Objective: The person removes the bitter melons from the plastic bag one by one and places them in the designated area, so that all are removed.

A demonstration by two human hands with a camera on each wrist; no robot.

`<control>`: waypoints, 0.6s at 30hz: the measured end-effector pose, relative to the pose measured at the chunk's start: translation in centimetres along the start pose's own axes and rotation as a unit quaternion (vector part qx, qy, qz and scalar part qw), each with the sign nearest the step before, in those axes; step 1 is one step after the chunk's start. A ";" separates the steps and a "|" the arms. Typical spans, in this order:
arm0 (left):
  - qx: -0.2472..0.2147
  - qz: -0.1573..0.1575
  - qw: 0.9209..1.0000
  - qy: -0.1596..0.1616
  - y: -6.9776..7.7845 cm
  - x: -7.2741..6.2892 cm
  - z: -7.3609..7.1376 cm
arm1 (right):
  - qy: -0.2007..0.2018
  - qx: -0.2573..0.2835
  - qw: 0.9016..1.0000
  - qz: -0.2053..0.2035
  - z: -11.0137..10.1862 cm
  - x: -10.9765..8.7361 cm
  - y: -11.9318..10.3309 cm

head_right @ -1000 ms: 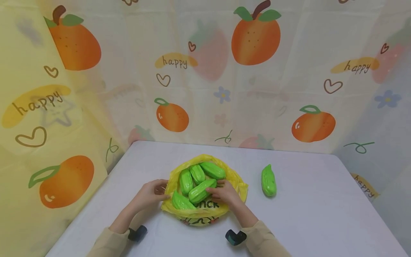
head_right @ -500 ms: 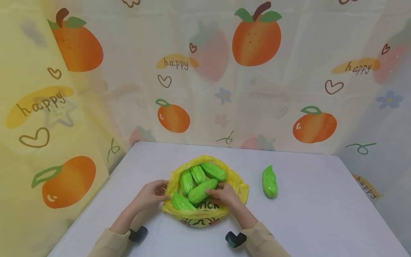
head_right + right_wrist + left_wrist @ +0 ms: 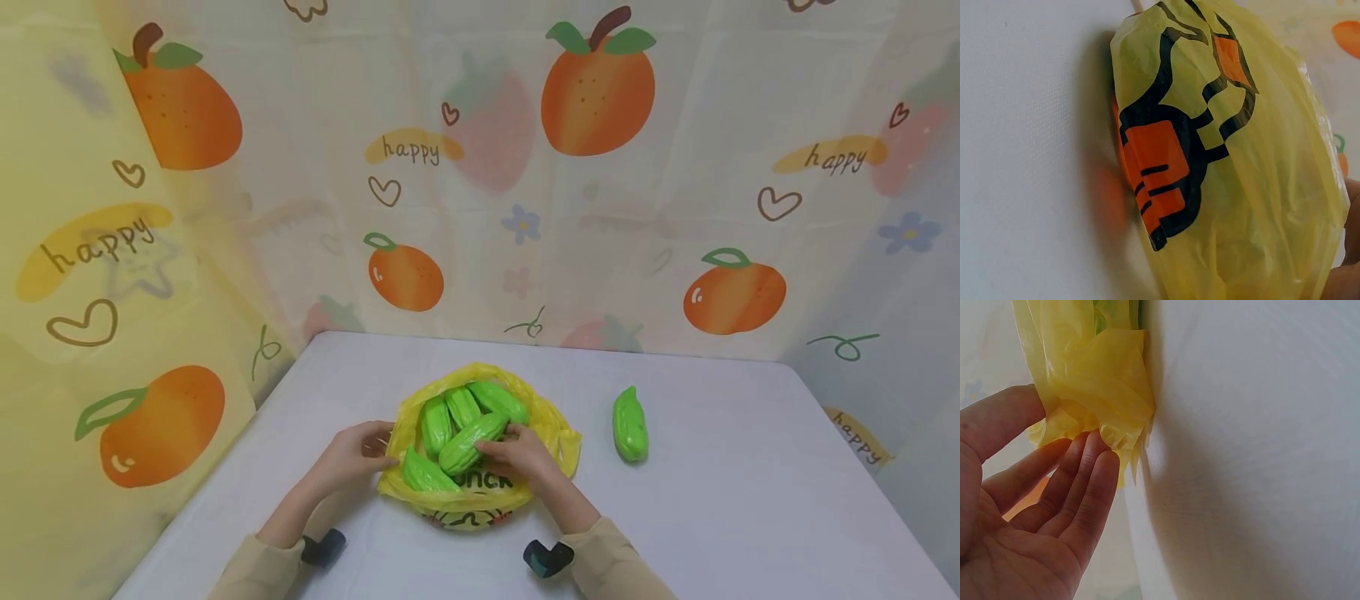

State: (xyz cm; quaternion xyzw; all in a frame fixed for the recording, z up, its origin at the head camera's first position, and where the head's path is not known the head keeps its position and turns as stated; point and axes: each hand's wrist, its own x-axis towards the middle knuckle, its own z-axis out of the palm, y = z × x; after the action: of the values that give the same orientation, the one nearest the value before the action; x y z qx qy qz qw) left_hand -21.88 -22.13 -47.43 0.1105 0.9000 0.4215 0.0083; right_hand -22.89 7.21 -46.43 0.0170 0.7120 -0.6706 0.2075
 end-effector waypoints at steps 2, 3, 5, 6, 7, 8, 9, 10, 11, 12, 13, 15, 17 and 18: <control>0.001 -0.002 1.000 0.000 0.0 0.0 0.0 | -0.010 0.017 1.000 -0.002 0.1 0.1 0.0; 0.001 -0.003 1.000 -0.001 0.0 0.0 0.0 | -0.014 0.026 1.000 -0.003 0.1 0.2 0.0; 0.003 -0.007 1.000 -0.001 -0.1 0.0 0.1 | -0.026 0.040 0.999 -0.007 0.1 0.3 0.1; 0.005 -0.008 1.000 0.000 -0.1 0.0 0.1 | -0.030 0.043 0.999 -0.008 0.1 0.4 0.1; 0.006 -0.008 1.000 0.001 -0.1 0.0 0.1 | -0.033 0.045 0.998 -0.010 0.1 0.4 0.1; 0.006 -0.008 1.000 0.001 -0.1 0.0 0.1 | -0.035 0.048 0.998 -0.012 0.1 0.4 0.1; 0.006 -0.007 1.000 0.001 -0.1 0.0 0.1 | -0.037 0.049 0.998 -0.014 0.1 0.4 0.1; 0.007 -0.006 1.000 0.002 -0.1 0.0 0.1 | -0.037 0.048 0.998 -0.015 0.1 0.4 0.1; 0.007 -0.006 1.000 0.002 -0.1 0.0 0.1 | -0.036 0.045 0.998 -0.015 0.1 0.4 0.1; 0.008 -0.004 1.000 0.003 -0.1 0.0 0.1 | -0.034 0.041 0.998 -0.016 0.1 0.4 0.1; 0.007 -0.005 1.000 0.003 -0.2 0.0 0.1 | -0.032 0.037 0.999 -0.018 0.0 0.3 0.1; 0.008 -0.006 1.000 0.004 -0.2 0.0 0.2 | -0.028 0.032 0.999 -0.020 0.0 0.3 0.0; 0.008 -0.006 1.000 0.005 -0.2 0.0 0.2 | -0.025 0.030 0.999 -0.024 -0.1 0.3 -0.1; 0.008 -0.006 1.000 0.005 -0.2 0.0 0.2 | -0.024 0.030 0.999 -0.025 -0.1 0.3 -0.1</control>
State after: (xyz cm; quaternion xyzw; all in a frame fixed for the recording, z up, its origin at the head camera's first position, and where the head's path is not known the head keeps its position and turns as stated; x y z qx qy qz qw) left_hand -21.87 -22.11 -47.69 0.1027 0.9040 0.4150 0.0053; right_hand -23.26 7.25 -46.42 -0.0105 0.6865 -0.6971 0.2067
